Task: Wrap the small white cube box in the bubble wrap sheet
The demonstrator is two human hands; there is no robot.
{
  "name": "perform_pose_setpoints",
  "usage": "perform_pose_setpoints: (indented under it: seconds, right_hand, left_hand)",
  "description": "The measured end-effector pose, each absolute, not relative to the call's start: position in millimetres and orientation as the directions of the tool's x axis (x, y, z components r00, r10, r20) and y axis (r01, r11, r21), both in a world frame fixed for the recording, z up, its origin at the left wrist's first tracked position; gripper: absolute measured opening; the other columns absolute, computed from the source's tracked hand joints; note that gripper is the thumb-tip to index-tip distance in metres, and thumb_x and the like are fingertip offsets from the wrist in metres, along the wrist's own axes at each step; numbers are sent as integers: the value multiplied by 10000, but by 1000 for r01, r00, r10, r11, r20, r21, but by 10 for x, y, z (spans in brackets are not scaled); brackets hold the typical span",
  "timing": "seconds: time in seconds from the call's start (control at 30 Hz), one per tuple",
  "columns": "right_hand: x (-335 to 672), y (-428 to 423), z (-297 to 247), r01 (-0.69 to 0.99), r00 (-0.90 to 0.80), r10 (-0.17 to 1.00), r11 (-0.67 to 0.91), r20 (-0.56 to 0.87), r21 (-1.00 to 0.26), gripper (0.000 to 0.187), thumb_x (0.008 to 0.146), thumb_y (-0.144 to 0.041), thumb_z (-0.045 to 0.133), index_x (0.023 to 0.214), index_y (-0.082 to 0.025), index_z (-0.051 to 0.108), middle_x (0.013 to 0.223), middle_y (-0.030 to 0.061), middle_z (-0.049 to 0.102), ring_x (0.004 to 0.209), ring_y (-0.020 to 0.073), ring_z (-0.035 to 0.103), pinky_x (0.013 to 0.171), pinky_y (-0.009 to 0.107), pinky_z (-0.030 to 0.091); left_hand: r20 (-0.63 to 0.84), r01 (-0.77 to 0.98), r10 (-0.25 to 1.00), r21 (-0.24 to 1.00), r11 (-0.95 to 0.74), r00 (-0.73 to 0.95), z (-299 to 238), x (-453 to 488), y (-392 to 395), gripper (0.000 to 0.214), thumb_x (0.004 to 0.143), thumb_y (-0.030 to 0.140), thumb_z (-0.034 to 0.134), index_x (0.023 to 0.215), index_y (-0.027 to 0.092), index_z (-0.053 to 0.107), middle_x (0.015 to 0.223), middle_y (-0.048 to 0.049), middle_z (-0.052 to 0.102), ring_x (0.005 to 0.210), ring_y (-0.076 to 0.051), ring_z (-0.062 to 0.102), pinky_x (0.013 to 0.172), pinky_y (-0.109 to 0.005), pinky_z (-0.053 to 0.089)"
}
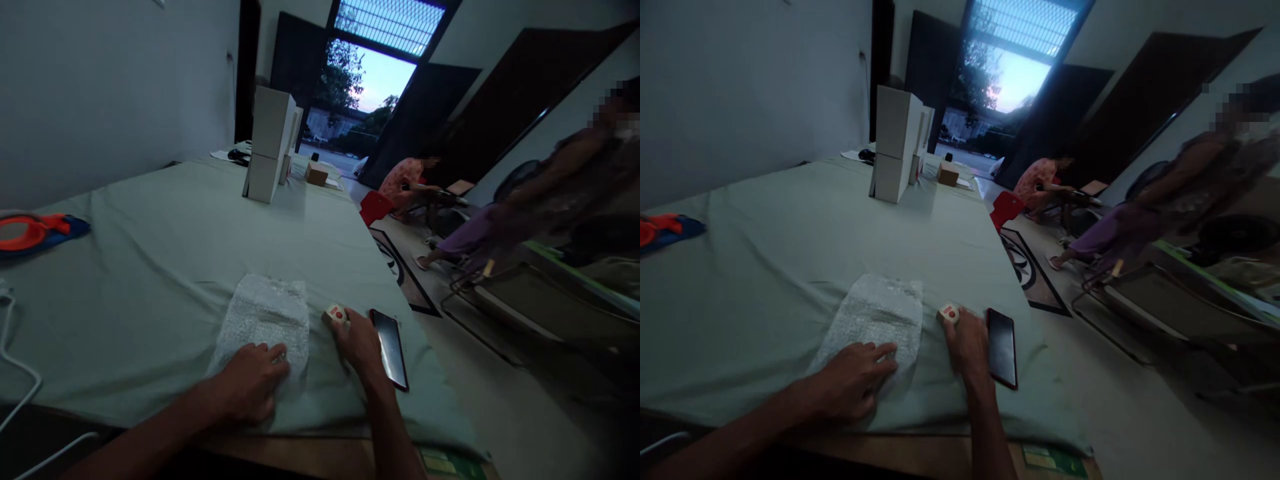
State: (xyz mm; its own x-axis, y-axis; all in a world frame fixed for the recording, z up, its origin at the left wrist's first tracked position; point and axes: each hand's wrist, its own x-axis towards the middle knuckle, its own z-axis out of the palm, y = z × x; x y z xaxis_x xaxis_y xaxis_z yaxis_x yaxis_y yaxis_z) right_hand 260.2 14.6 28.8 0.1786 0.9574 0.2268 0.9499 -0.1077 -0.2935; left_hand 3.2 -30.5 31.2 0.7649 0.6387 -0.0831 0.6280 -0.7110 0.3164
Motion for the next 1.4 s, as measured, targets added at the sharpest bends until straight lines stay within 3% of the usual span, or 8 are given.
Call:
perform_pose_setpoints:
  seconds: [0.13, 0.23, 0.4, 0.63, 0.83, 1.03, 1.2, 1.4]
  right_hand:
    - [2518, 62, 316, 963, 185, 916, -97, 356, -252, 404, 838, -309, 560, 1182, -105, 621, 1213, 202, 634, 1150, 356, 548, 921, 475, 431]
    - [2277, -45, 489, 932, 2, 855, 187, 519, -312, 309, 868, -267, 544, 1138, -156, 645, 1189, 140, 652, 1146, 287, 550, 988, 448, 410]
    - [1743, -161, 707, 768, -411, 863, 501, 294, -399, 257, 887, -136, 515, 1069, -224, 673, 1140, 67, 676, 1065, 201, 594, 942, 360, 433]
    - [1773, -323, 583, 841, -471, 880, 425, -66, -335, 298, 831, -96, 520, 1092, -185, 630, 1076, 73, 664, 999, 208, 599, 889, 350, 433]
    - [1937, -586, 384, 851, -427, 903, 384, -47, -358, 499, 740, -176, 647, 1234, -174, 576, 1374, 123, 527, 1255, 293, 470, 1032, 444, 384]
    - [1854, -617, 325, 860, -392, 920, 361, -13, -361, 492, 769, -196, 644, 1254, -176, 565, 1392, 122, 515, 1267, 295, 460, 1045, 466, 380]
    - [1790, -512, 361, 858, -394, 919, 371, 8, -354, 471, 768, -209, 675, 1225, -173, 571, 1357, 115, 540, 1241, 288, 478, 1027, 458, 390]
    - [1759, -469, 280, 865, -357, 933, 350, 48, -361, 406, 815, -247, 657, 1209, -188, 580, 1337, 105, 561, 1224, 277, 498, 1006, 449, 401]
  left_hand:
    - [-57, 627, 642, 300, -719, 764, 309, 26, -311, 442, 667, 237, 582, 1108, 220, 570, 1365, -100, 512, 986, -308, 619, 822, -472, 523]
    - [-52, 624, 641, 302, -720, 765, 310, 23, -306, 404, 684, 258, 582, 1086, 219, 581, 1316, -103, 537, 954, -300, 624, 813, -471, 528]
    - [-80, 629, 640, 310, -713, 764, 268, 28, -297, 462, 728, 321, 578, 1180, 229, 544, 1295, -113, 544, 1024, -329, 595, 857, -511, 510]
    - [-64, 603, 632, 387, -697, 772, 287, -29, -285, 503, 681, 311, 629, 1174, 243, 557, 1276, -83, 559, 979, -291, 601, 879, -452, 515]
    - [74, 655, 757, 452, -606, 649, 338, -162, -222, 395, 774, 182, 550, 1163, 244, 572, 1356, -79, 518, 1146, -262, 555, 973, -396, 466]
    - [62, 760, 807, 304, -575, 587, 195, -180, -117, 539, 813, 332, 616, 1326, 217, 499, 1467, -137, 440, 1353, -345, 372, 1089, -533, 301]
    - [0, 798, 824, 250, -548, 566, 70, -233, 59, 665, 797, 465, 617, 1389, 210, 452, 1507, -151, 389, 1396, -357, 313, 1113, -552, 226]
    - [-3, 802, 828, 247, -543, 561, 75, -288, 111, 640, 784, 425, 635, 1364, 201, 485, 1512, -165, 376, 1398, -359, 313, 1118, -540, 233]
